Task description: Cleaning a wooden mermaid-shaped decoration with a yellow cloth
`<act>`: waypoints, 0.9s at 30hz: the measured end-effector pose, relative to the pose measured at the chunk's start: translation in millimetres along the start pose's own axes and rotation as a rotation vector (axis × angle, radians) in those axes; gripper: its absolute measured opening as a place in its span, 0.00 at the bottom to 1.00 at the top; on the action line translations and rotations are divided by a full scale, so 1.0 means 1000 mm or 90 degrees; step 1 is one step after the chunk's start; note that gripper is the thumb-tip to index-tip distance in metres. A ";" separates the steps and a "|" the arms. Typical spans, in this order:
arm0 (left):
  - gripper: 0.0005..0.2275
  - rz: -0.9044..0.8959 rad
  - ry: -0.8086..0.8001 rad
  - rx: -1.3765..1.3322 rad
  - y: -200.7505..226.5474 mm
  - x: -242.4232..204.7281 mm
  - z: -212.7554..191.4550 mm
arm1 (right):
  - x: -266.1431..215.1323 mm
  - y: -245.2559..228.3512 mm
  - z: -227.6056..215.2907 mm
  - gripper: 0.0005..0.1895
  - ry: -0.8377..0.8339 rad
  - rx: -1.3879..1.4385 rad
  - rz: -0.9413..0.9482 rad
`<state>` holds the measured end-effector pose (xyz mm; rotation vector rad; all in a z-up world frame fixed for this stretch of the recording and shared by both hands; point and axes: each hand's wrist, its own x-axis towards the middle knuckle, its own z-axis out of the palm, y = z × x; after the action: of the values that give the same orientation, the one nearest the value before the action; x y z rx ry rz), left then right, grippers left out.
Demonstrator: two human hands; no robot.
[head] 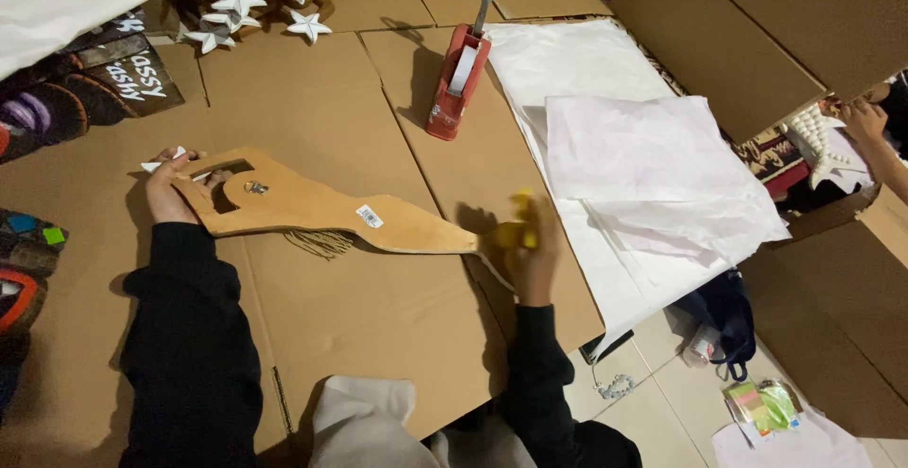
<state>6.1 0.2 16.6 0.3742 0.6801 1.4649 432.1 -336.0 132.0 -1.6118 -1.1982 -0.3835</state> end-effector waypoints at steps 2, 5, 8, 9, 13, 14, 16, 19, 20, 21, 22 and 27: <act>0.07 -0.004 -0.015 -0.063 0.003 -0.005 0.005 | -0.009 0.002 0.025 0.43 -0.281 0.105 0.176; 0.08 -0.003 0.016 -0.031 0.009 -0.020 0.016 | -0.031 0.063 0.038 0.26 -0.335 -0.151 0.008; 0.09 -0.002 -0.008 -0.040 0.002 -0.003 0.001 | -0.029 0.074 0.030 0.40 -0.314 -0.090 0.117; 0.09 -0.004 -0.011 -0.037 0.002 -0.001 0.000 | -0.030 0.080 0.026 0.40 -0.311 -0.090 0.121; 0.08 -0.006 0.003 -0.019 0.001 0.002 -0.005 | -0.034 0.107 0.012 0.38 -0.197 -0.187 0.173; 0.08 -0.012 0.011 -0.050 0.000 0.003 -0.003 | -0.034 0.116 0.009 0.35 -0.160 -0.204 0.213; 0.08 -0.012 0.008 -0.037 0.004 -0.004 0.003 | -0.019 0.096 -0.008 0.35 -0.110 -0.141 0.202; 0.07 0.001 -0.002 -0.030 0.003 -0.005 0.007 | 0.013 0.025 -0.028 0.33 -0.050 -0.032 0.103; 0.07 0.006 -0.010 -0.029 0.003 -0.007 0.003 | 0.019 -0.007 -0.035 0.28 -0.039 0.013 0.025; 0.07 0.007 -0.007 -0.028 0.001 -0.003 -0.002 | 0.018 -0.015 -0.028 0.28 -0.043 0.014 0.026; 0.07 -0.003 -0.009 -0.039 0.000 0.002 -0.005 | 0.016 -0.023 -0.022 0.30 -0.155 0.011 0.043; 0.07 0.007 0.026 -0.010 0.012 -0.023 0.020 | -0.045 0.034 0.032 0.21 -0.400 -0.148 -0.035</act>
<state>10.5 -18.0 43.8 0.3381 0.6996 1.4911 430.6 -329.8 67.9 -1.9816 -1.7159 -0.0398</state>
